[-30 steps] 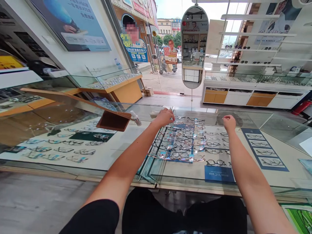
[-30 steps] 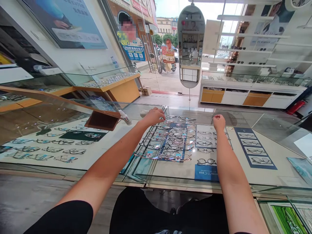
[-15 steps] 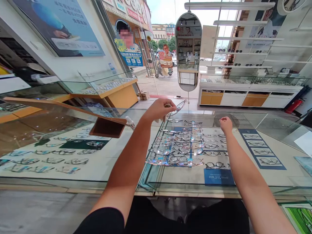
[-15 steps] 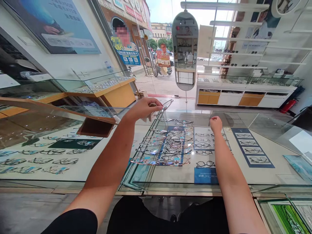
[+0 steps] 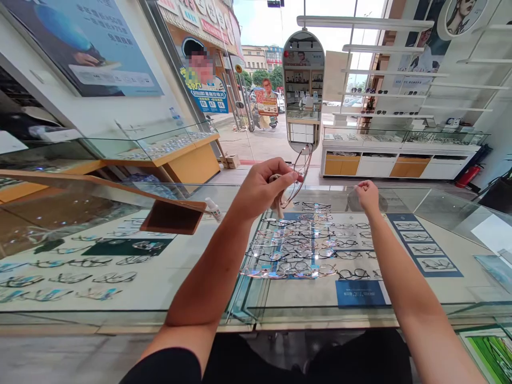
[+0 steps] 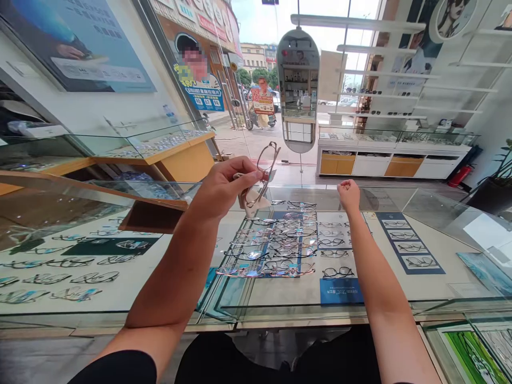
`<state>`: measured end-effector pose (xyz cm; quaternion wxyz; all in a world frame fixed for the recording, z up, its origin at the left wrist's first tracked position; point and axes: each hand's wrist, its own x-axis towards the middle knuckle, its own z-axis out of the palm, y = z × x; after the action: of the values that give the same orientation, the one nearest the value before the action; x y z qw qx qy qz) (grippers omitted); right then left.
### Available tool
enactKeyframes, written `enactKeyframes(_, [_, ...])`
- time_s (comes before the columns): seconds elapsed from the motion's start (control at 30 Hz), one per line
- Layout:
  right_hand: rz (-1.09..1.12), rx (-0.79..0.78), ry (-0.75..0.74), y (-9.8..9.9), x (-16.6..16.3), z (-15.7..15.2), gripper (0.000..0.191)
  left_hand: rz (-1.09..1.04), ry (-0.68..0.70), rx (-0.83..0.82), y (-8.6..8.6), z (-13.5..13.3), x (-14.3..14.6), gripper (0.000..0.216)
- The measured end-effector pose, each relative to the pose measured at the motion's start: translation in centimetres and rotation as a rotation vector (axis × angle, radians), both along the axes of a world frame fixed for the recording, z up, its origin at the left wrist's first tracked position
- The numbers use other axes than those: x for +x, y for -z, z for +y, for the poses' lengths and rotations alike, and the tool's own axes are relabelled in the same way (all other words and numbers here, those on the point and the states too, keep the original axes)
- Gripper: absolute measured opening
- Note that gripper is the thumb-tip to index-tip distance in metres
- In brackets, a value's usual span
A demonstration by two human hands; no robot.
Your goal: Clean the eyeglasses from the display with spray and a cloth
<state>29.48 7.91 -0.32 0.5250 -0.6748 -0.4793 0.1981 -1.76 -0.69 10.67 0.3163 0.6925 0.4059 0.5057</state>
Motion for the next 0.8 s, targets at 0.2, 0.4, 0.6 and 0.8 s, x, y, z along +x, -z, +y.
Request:
enactKeyframes(0.2, [0.014,0.193,-0.533,-9.0,-6.9,-4.7,0.027,-0.173,0.046,0.048,-0.2,-1.0,0.7,0.028])
enactKeyframes(0.4, [-0.049,0.269,-0.850,-11.7,-10.5,-11.0,0.033,-0.257,0.081,0.107,0.4,-2.1,1.4,0.028])
enactKeyframes(0.6, [-0.181,0.387,-0.619,-10.8,-11.3,-11.4,0.029,-0.267,0.087,0.143,0.8,-2.0,1.8,0.031])
enactKeyframes(0.8, [0.023,0.324,-0.634,-11.4,-11.3,-10.7,0.034,-0.311,0.140,0.138,0.8,-1.5,1.9,0.037])
